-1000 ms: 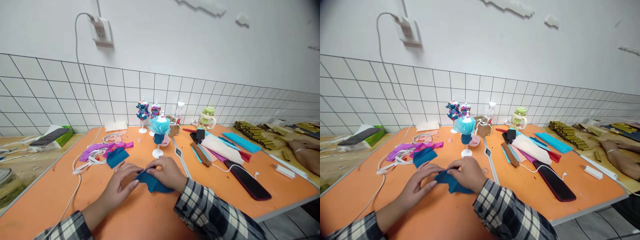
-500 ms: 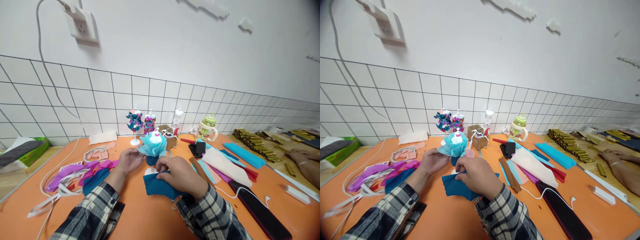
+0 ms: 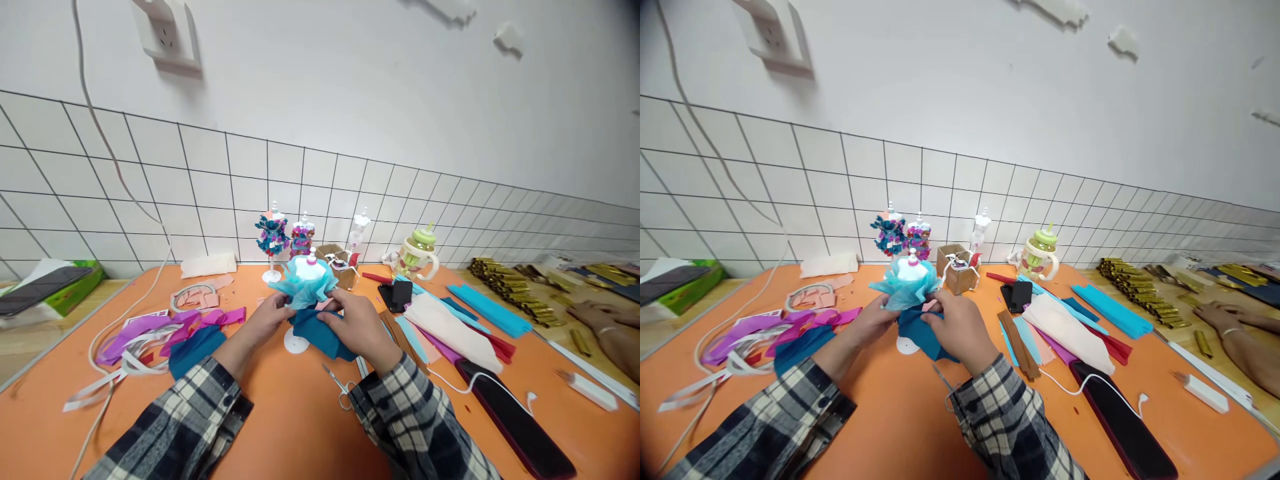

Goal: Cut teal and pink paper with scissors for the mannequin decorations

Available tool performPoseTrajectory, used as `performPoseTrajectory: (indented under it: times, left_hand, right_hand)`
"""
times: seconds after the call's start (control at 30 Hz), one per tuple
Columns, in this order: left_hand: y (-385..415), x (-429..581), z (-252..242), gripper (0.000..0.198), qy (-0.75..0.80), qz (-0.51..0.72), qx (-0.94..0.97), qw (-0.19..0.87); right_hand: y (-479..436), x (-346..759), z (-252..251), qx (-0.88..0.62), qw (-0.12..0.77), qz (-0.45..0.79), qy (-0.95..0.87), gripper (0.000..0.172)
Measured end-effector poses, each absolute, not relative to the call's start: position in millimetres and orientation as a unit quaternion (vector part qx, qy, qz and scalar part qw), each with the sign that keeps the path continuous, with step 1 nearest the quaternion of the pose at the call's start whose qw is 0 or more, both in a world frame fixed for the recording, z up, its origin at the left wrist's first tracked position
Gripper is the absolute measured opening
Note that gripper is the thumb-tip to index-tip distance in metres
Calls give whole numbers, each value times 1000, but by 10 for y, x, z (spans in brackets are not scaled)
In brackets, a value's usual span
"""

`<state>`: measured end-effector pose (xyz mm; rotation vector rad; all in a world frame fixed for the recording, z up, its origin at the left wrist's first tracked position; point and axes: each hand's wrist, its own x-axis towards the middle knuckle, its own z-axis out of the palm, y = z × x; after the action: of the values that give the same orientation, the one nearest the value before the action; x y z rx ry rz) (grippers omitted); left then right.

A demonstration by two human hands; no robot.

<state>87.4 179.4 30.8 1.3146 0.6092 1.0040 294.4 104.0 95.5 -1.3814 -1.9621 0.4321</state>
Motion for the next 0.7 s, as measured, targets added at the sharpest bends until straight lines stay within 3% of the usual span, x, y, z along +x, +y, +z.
performPoseTrajectory:
  times: [0.2, 0.43, 0.6, 0.7]
  left_hand:
    - [1593, 826, 794, 31, 340, 436, 596, 582]
    - [1122, 718, 1073, 19, 314, 411, 496, 698]
    - [1009, 591, 942, 19, 332, 387, 389, 768]
    - [985, 569, 926, 39, 314, 387, 427, 754]
  right_hand:
    - [969, 2982, 1068, -539, 340, 186, -748, 39]
    - [730, 2971, 1261, -458, 325, 284, -777, 47]
    - [625, 2921, 1308, -459, 310, 288, -781, 26]
    - [569, 2863, 1336, -430, 336, 323, -773, 10]
